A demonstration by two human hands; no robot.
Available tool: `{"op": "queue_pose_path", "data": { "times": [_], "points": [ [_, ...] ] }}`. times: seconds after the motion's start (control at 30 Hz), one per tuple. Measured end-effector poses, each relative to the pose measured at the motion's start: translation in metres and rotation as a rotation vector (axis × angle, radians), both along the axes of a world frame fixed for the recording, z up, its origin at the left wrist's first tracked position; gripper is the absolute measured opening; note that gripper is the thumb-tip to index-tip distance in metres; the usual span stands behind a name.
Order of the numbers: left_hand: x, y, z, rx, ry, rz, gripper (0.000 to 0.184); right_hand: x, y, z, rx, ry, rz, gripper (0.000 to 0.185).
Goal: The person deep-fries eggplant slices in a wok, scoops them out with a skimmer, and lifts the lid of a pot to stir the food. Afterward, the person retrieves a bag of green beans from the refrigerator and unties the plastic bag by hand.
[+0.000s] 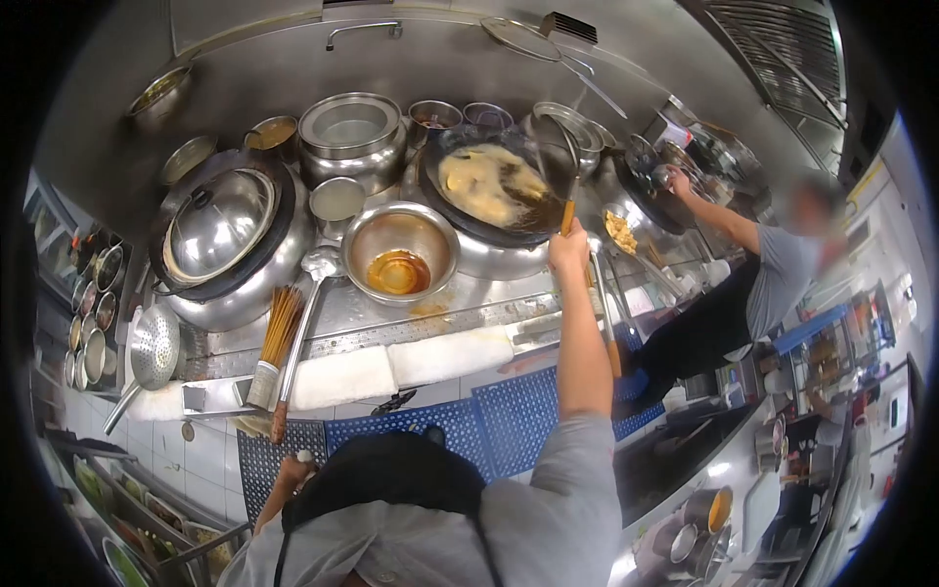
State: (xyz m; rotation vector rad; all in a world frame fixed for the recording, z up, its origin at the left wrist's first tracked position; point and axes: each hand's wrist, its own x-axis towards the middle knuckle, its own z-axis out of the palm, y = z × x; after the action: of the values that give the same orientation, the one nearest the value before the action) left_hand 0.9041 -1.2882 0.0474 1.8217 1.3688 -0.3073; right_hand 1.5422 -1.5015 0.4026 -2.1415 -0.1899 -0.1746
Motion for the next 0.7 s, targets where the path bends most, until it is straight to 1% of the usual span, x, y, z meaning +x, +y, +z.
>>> {"op": "queue_pose_path", "data": {
  "times": [0.03, 0.1, 0.13, 0.17, 0.2, 0.27, 0.3, 0.37, 0.4, 0.43, 0.53, 0.57, 0.6, 0.63, 0.67, 0.7],
  "points": [
    [-0.005, -0.003, -0.009, -0.034, -0.014, 0.033, 0.054, 0.024, 0.004, -0.019, -0.027, -0.103, -0.050, 0.039],
    [-0.025, -0.010, -0.041, -0.102, -0.045, 0.102, 0.054, 0.055, 0.012, -0.037, 0.051, -0.068, -0.051, 0.030],
    [-0.038, -0.014, -0.053, -0.080, -0.050, 0.037, 0.053, 0.064, 0.019, -0.041, 0.088, -0.047, -0.051, 0.026],
    [-0.052, -0.020, -0.067, -0.060, -0.053, -0.028, 0.053, 0.054, 0.026, -0.028, 0.202, 0.130, -0.027, 0.014],
    [-0.065, -0.026, -0.078, -0.040, -0.055, -0.094, 0.053, 0.061, 0.031, -0.030, 0.313, 0.264, 0.004, 0.013],
    [-0.084, -0.034, -0.106, -0.031, 0.006, -0.126, 0.052, 0.079, 0.036, -0.036, 0.528, 0.537, 0.055, 0.009],
    [-0.088, -0.039, -0.112, -0.027, 0.034, -0.145, 0.051, 0.089, 0.042, -0.038, 0.624, 0.679, -0.002, 0.011],
    [-0.096, -0.048, -0.110, -0.039, -0.093, -0.110, 0.052, 0.104, 0.044, -0.049, 0.780, 0.847, 0.118, 0.016],
    [-0.097, -0.048, -0.112, -0.010, -0.077, -0.143, 0.053, 0.109, 0.043, -0.054, 0.859, 0.928, 0.177, 0.018],
    [-0.100, -0.047, -0.118, 0.019, -0.061, -0.177, 0.054, 0.104, 0.041, -0.049, 0.891, 0.999, 0.217, 0.020],
    [-0.107, -0.043, -0.132, 0.083, 0.037, -0.271, 0.057, 0.089, 0.035, -0.045, 0.952, 1.093, 0.266, 0.018],
    [-0.108, -0.042, -0.132, 0.096, 0.075, -0.318, 0.057, 0.083, 0.033, -0.044, 0.908, 1.075, 0.270, 0.020],
    [-0.107, -0.035, -0.133, 0.066, 0.089, -0.279, 0.058, 0.075, 0.030, -0.043, 0.863, 1.057, 0.272, 0.021],
    [-0.100, -0.031, -0.119, 0.018, 0.103, -0.217, 0.058, 0.066, 0.027, -0.040, 0.819, 1.038, 0.273, 0.023],
    [-0.091, -0.026, -0.108, -0.044, 0.126, -0.105, 0.058, 0.049, 0.024, -0.035, 0.752, 0.943, 0.322, 0.027],
    [-0.075, -0.024, -0.077, -0.080, 0.138, -0.034, 0.059, 0.029, 0.022, -0.027, 0.684, 0.847, 0.369, 0.030]
  ]
}}
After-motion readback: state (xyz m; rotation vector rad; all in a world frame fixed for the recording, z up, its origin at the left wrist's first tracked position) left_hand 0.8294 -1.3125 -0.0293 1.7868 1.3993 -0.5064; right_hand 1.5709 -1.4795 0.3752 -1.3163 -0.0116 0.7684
